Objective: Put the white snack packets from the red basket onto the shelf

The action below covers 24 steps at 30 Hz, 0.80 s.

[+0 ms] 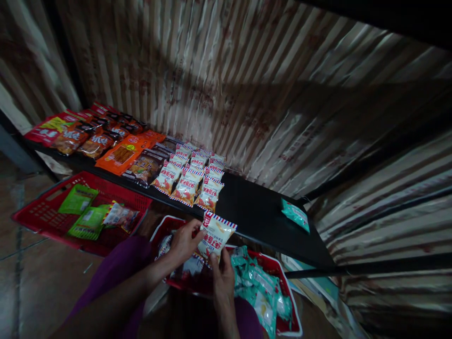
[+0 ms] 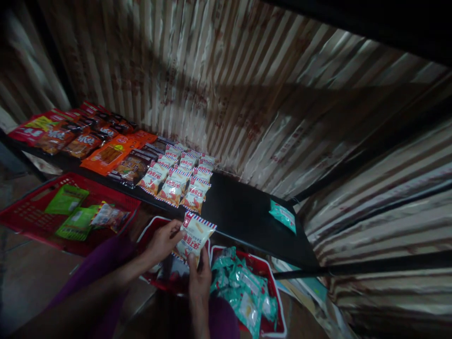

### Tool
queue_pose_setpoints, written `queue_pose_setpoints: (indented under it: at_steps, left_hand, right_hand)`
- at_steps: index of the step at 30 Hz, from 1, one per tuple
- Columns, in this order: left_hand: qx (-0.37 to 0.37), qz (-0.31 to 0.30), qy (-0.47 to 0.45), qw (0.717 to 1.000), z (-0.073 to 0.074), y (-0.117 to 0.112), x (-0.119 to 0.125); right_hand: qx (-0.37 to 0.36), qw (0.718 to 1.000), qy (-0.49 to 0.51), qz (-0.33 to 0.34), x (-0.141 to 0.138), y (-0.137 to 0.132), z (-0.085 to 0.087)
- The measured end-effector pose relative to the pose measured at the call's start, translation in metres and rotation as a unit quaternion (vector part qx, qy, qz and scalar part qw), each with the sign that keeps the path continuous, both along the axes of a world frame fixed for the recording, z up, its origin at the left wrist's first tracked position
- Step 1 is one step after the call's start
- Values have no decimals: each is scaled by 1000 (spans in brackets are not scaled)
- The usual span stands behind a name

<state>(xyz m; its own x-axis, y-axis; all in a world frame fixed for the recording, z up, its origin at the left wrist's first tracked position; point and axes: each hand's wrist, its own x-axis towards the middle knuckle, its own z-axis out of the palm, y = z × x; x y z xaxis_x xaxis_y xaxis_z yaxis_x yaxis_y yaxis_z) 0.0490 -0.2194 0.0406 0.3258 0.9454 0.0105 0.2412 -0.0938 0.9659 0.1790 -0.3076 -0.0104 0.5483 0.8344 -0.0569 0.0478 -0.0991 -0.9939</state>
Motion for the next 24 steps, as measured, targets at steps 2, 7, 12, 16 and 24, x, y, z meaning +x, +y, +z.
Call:
queue_pose_setpoints:
  at_steps: [2,7,12,16,24]
  left_hand:
    - [7,12,11,1000,0,9,10]
    - [67,17,23,997,1,28,35]
    - [114,17,17,993,12,41,63]
    - [138,-3,29,990,26,59,89]
    - [84,-16,113,990,65,126,145]
  right_hand:
    - [-7,1000,25,-7,5,11,5]
    - [17,1000,8,-9,21,38,19]
    - [42,999,-12,-28,44,63,34]
    - [59,997,-10,-53,68,86,44]
    - [47,995,-44,-78,126,166,60]
